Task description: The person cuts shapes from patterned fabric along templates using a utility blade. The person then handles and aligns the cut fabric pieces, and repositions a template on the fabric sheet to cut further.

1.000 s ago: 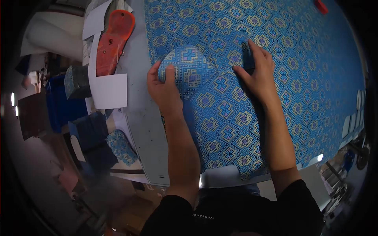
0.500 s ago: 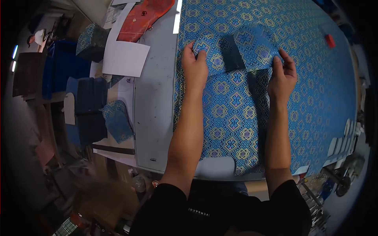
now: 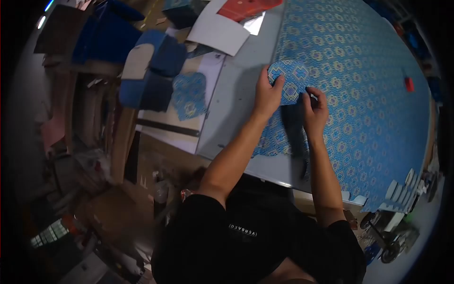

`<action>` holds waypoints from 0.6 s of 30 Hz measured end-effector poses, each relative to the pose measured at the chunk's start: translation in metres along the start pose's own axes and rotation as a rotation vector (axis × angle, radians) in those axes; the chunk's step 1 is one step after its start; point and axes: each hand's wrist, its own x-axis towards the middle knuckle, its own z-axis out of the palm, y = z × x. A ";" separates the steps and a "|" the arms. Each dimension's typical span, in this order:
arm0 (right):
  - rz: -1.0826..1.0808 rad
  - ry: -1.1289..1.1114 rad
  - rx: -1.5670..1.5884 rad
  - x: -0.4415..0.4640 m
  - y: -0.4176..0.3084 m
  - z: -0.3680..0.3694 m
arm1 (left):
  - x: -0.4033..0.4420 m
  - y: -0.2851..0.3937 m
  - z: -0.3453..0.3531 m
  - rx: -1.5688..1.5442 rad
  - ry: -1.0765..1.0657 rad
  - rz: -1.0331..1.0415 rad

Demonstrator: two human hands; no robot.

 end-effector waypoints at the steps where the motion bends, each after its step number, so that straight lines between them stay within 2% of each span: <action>1: -0.018 -0.061 0.069 -0.018 -0.009 0.001 | -0.007 0.004 -0.026 -0.119 -0.063 -0.004; 2: -0.047 -0.108 0.133 -0.031 -0.018 -0.001 | -0.010 0.011 -0.046 -0.249 -0.137 0.005; 5: -0.053 -0.210 0.142 -0.077 -0.035 -0.012 | -0.011 0.041 -0.131 -0.263 -0.114 0.117; 6: -0.059 -0.210 0.141 -0.090 -0.032 -0.019 | -0.008 0.054 -0.157 -0.237 -0.070 0.092; 8: -0.046 -0.234 -0.026 -0.116 -0.017 -0.039 | 0.003 0.056 -0.209 -0.213 -0.031 0.067; 10: -0.080 -0.216 -0.138 -0.139 -0.006 -0.057 | 0.016 0.022 -0.251 0.470 0.113 0.162; 11: -0.113 -0.200 -0.249 -0.150 -0.002 -0.065 | 0.013 0.012 -0.260 0.470 0.105 0.158; 13: -0.115 -0.171 -0.350 -0.172 0.010 -0.084 | 0.003 -0.004 -0.269 0.803 0.139 0.089; 14: -0.121 -0.148 -0.447 -0.179 0.014 -0.090 | -0.004 -0.010 -0.267 0.799 0.128 0.088; 16: -0.125 -0.128 -0.488 -0.189 0.017 -0.095 | -0.020 -0.021 -0.258 1.048 0.023 -0.251; 17: -0.142 -0.112 -0.522 -0.190 0.013 -0.094 | -0.022 -0.030 -0.254 1.046 0.009 -0.247; 18: -0.134 -0.099 -0.530 -0.188 0.011 -0.092 | -0.024 -0.039 -0.249 1.054 0.087 -0.187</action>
